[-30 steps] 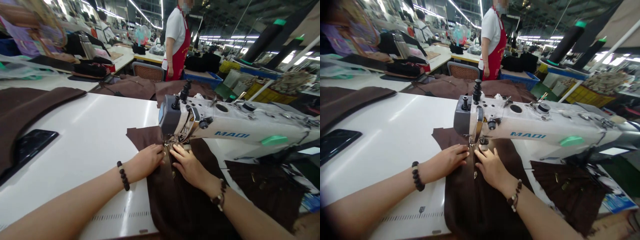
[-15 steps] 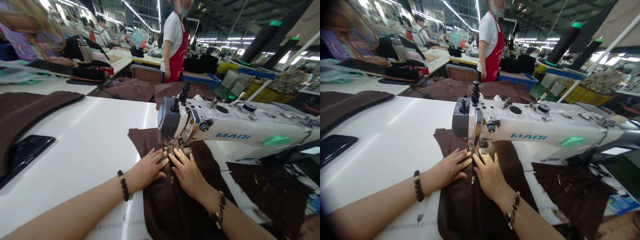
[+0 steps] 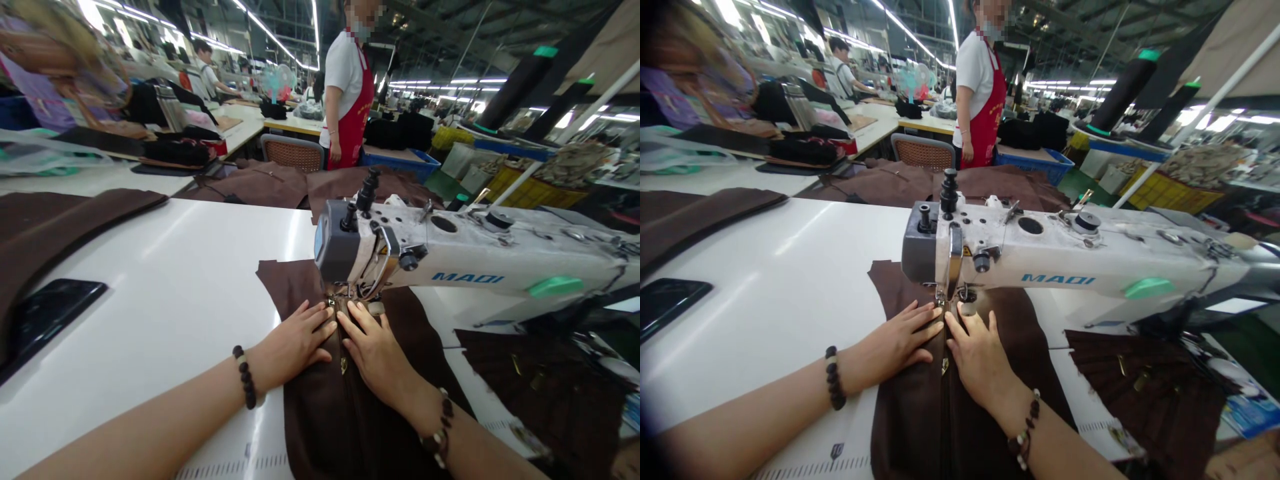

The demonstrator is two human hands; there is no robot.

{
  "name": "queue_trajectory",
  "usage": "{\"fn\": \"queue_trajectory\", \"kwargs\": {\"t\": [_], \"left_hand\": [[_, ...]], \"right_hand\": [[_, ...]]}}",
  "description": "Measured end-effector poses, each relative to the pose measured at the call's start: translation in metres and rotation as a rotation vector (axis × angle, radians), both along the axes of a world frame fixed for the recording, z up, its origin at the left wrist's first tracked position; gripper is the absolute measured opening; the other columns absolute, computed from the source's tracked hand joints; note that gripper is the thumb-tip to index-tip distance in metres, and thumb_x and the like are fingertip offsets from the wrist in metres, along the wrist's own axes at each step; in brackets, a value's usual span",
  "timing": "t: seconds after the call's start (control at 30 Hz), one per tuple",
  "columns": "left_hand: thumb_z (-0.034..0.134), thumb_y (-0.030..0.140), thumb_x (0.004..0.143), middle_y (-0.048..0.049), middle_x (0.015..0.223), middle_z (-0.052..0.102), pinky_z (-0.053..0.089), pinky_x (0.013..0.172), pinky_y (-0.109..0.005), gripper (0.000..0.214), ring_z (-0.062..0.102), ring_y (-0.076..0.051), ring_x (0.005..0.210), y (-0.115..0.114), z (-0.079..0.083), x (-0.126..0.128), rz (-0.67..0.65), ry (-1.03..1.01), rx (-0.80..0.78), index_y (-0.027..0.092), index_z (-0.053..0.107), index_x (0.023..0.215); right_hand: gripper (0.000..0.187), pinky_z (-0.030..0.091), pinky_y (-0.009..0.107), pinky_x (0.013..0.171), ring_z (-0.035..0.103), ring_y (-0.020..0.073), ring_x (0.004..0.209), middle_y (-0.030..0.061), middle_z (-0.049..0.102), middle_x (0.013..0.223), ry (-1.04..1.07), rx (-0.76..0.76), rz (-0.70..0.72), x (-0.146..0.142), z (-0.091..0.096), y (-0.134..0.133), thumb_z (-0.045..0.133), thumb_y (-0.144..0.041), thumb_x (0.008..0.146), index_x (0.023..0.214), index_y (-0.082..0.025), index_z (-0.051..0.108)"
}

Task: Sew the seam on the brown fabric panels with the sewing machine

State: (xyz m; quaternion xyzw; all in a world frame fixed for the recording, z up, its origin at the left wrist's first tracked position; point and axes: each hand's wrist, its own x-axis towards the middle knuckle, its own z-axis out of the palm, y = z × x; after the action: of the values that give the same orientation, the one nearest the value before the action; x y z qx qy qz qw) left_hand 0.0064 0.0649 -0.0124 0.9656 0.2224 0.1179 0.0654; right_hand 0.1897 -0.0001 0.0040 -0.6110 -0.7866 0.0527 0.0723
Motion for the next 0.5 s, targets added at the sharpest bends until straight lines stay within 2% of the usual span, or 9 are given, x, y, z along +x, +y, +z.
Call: {"fn": "queue_trajectory", "kwargs": {"t": [0.13,0.2,0.3,0.37,0.5], "left_hand": [[0.062,0.040,0.078,-0.0135,0.126,0.050,0.037,0.099,-0.050,0.051,0.043,-0.028,0.121,-0.002,0.000,-0.001,0.014,-0.016,0.054,0.016,0.049,0.121],[0.065,0.042,0.075,-0.0137,0.124,0.053,0.041,0.096,-0.049,0.055,0.047,-0.029,0.117,-0.001,0.000,-0.002,0.002,-0.003,0.119,0.015,0.049,0.120],[0.061,0.052,0.074,-0.0133,0.119,0.057,0.049,0.086,-0.046,0.059,0.055,-0.029,0.108,0.007,-0.005,-0.006,-0.072,0.001,0.260,0.015,0.050,0.118],[0.054,0.055,0.079,-0.0117,0.113,0.060,0.052,0.083,-0.040,0.054,0.058,-0.026,0.104,0.016,-0.011,-0.007,-0.125,-0.037,0.375,0.017,0.052,0.117],[0.050,0.038,0.087,-0.0075,0.103,0.065,0.054,0.077,-0.030,0.028,0.062,-0.022,0.096,0.027,-0.025,-0.007,-0.145,-0.060,0.588,0.020,0.057,0.108]], "right_hand": [[0.044,0.032,0.056,0.099,0.038,0.0243,0.125,0.0074,0.041,0.136,0.009,0.042,-0.008,-0.001,0.001,-0.001,0.039,-0.016,0.086,0.129,-0.025,0.042],[0.047,0.036,0.057,0.097,0.042,0.0246,0.123,0.0064,0.042,0.135,-0.016,0.087,0.013,0.002,-0.006,-0.001,0.041,-0.014,0.084,0.129,-0.026,0.042],[0.046,0.047,0.054,0.086,0.050,0.0270,0.115,0.0070,0.048,0.130,-0.104,0.226,0.134,0.013,-0.030,0.008,0.046,-0.022,0.083,0.129,-0.026,0.042],[0.043,0.053,0.046,0.079,0.055,0.0251,0.109,0.0075,0.053,0.125,-0.154,0.368,0.211,0.022,-0.048,0.018,0.046,-0.033,0.085,0.128,-0.026,0.043],[0.042,0.055,0.033,0.071,0.063,0.0197,0.094,0.0067,0.061,0.115,-0.235,0.570,0.260,0.033,-0.073,0.030,0.042,-0.047,0.086,0.123,-0.027,0.048]]}}
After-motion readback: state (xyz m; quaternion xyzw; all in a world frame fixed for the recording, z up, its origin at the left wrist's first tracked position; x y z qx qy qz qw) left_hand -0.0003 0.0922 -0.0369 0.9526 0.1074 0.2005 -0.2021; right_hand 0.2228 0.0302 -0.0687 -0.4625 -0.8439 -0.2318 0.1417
